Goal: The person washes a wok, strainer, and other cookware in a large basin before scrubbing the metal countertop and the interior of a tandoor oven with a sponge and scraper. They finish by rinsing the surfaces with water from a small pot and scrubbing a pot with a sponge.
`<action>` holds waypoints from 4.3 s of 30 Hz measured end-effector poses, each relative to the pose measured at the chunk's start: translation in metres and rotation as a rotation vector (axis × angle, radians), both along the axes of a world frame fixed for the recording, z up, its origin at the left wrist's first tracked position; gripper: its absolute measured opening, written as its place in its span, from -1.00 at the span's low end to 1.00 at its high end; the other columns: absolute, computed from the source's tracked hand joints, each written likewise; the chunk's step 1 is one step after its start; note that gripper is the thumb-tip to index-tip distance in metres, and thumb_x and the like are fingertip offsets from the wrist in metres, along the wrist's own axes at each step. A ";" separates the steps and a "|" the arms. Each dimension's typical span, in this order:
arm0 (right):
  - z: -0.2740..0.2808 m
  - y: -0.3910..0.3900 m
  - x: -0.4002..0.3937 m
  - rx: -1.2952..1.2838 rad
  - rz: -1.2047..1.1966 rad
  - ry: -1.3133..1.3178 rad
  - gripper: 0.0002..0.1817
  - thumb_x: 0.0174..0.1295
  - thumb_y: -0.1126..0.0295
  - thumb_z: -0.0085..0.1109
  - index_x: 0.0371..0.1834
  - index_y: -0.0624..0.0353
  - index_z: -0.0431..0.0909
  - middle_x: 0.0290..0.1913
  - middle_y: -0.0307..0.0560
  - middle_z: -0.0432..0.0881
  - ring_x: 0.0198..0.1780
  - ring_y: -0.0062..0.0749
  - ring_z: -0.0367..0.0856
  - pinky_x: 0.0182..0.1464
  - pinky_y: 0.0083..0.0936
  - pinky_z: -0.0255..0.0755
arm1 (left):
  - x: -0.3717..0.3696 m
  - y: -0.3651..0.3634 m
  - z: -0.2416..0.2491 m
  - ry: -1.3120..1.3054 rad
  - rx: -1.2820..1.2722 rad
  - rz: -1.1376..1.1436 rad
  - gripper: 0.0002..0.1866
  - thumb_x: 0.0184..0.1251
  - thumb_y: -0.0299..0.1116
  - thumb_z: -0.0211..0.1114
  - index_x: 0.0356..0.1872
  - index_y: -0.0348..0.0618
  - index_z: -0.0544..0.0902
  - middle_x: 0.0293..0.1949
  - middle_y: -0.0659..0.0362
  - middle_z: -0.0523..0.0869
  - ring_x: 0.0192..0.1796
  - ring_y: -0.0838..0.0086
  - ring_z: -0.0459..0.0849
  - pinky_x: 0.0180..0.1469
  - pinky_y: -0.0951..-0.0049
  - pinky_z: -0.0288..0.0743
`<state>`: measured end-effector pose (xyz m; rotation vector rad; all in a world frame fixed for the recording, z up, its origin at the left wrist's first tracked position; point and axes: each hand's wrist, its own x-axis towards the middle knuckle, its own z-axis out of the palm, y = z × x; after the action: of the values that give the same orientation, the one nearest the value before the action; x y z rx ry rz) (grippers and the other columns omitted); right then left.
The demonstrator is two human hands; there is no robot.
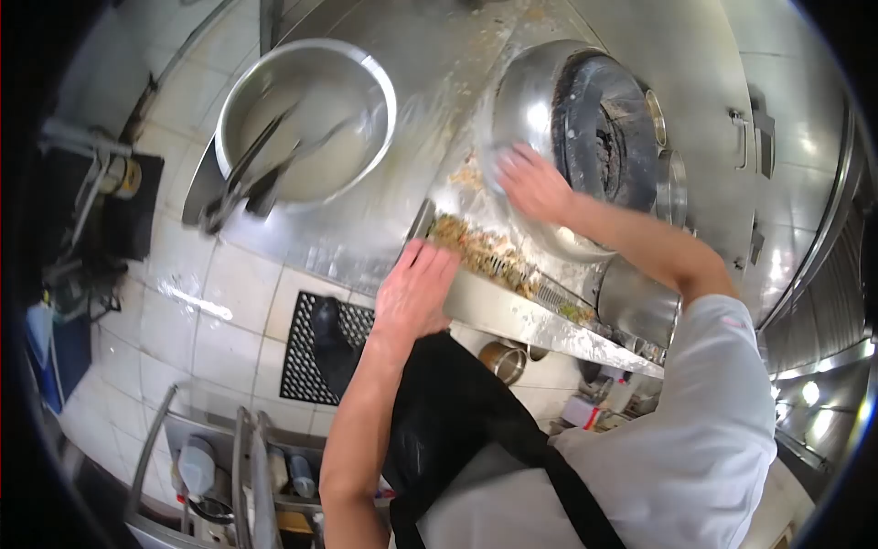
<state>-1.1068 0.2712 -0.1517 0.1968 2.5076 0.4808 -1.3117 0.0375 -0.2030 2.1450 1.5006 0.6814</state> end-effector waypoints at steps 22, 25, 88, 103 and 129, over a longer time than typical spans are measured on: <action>0.055 0.444 0.185 -0.329 -1.158 0.780 -0.27 0.28 -0.28 0.08 0.01 0.26 0.72 -0.05 0.16 0.75 0.08 -0.03 0.68 0.20 -0.12 0.51 | 0.043 0.025 0.006 0.346 -0.275 -0.095 0.07 -0.64 0.12 0.69 0.15 -0.05 0.51 0.11 0.13 0.58 0.24 0.19 0.49 0.36 -0.03 0.21; 0.032 0.496 0.323 -0.024 -1.405 0.473 -0.17 0.32 -0.33 -0.08 0.33 0.17 0.54 0.19 0.18 0.65 0.22 -0.07 0.61 0.34 -0.19 0.39 | 0.039 0.033 0.013 0.333 -0.216 -0.111 0.04 -0.54 0.17 0.65 0.16 -0.05 0.51 0.12 0.16 0.58 0.25 0.25 0.51 0.32 0.06 0.28; 0.011 -0.019 0.431 0.106 -2.172 1.678 -0.51 0.50 0.04 -0.08 0.14 0.26 0.56 0.06 0.36 0.64 0.12 0.32 0.58 0.20 -0.05 0.45 | 0.084 0.022 0.019 0.431 -0.021 -0.137 0.12 -0.59 0.25 0.64 0.14 -0.17 0.44 0.06 -0.01 0.56 0.15 0.03 0.49 0.29 -0.07 0.23; 0.044 0.243 0.485 -0.198 -1.738 2.320 -0.60 0.24 0.33 0.14 0.03 0.41 0.63 -0.03 0.29 0.72 0.06 0.07 0.68 0.12 -0.23 0.49 | 0.123 0.026 0.043 0.543 -0.043 -0.054 0.09 -0.52 0.31 0.60 0.09 -0.24 0.47 0.03 -0.03 0.57 0.15 -0.03 0.49 0.32 -0.07 0.24; 0.128 0.419 0.499 -0.006 -1.927 1.635 -0.66 0.11 0.16 0.28 -0.35 0.28 0.74 -0.36 0.06 0.79 -0.29 -0.33 0.82 -0.07 -0.41 0.66 | 0.090 0.028 0.032 0.508 -0.106 -0.111 0.11 -0.70 0.19 0.65 0.08 -0.17 0.46 0.09 0.01 0.52 0.22 0.07 0.48 0.35 -0.07 0.23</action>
<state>-0.6081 0.6897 -0.0239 3.3893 1.6943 -0.8368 -1.2218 0.0657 -0.1714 2.4069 1.5936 0.0074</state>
